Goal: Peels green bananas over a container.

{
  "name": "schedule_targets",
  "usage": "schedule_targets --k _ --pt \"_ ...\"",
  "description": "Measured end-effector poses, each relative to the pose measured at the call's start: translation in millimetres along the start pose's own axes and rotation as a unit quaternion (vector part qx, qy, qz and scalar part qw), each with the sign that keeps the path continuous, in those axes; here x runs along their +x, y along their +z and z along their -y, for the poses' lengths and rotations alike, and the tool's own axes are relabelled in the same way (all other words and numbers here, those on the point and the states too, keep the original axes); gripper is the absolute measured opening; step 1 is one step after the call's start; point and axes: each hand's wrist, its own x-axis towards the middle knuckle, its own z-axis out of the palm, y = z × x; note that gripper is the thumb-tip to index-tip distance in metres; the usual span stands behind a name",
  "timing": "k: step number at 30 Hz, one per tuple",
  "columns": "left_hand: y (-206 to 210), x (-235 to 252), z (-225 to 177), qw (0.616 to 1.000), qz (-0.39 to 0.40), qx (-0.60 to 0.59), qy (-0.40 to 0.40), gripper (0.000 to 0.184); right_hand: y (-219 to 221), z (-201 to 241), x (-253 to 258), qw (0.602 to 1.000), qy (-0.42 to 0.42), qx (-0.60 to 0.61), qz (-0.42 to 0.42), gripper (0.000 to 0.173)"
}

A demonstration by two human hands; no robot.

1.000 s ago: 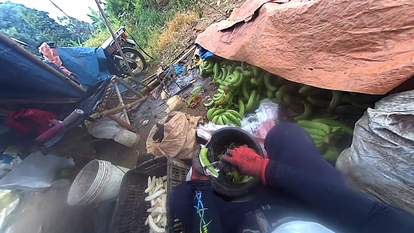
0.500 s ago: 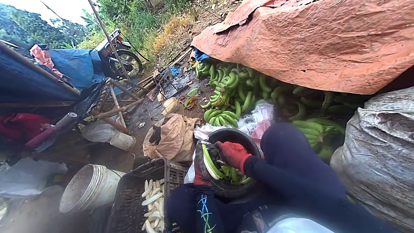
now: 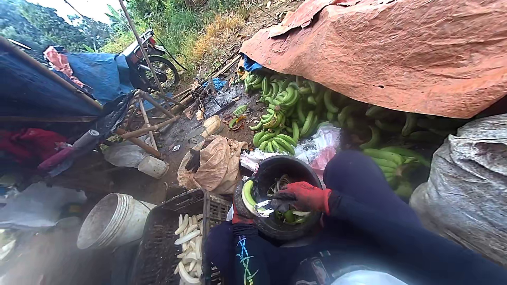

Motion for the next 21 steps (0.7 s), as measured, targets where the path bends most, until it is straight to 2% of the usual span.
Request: schedule_targets --k 2,5,8,12,14,18,21 --pt "1 1 -1 0.996 0.019 -0.075 -0.038 0.057 0 3 -7 1.0 -0.005 -0.021 0.014 0.046" --pt "7 0 2 0.998 0.032 -0.038 -0.044 0.055 1 11 -4 0.998 0.017 -0.056 0.004 0.045" --pt "4 -5 11 0.993 0.033 0.085 0.075 0.041 -2 27 8 0.994 0.086 -0.067 -0.023 0.043" --pt "26 -15 13 0.973 -0.033 0.185 0.132 0.043 -5 44 26 0.976 0.206 -0.031 -0.066 0.042" --pt "41 -17 11 0.962 -0.07 0.233 0.121 0.049 -5 47 31 0.966 0.247 0.0 -0.072 0.042" --pt "24 -11 17 0.929 -0.144 0.33 0.082 0.04 -2 45 36 0.955 0.286 0.041 -0.057 0.041" --pt "26 -17 18 0.921 -0.179 0.34 0.07 0.035 -3 31 37 0.94 0.33 0.044 -0.069 0.042"
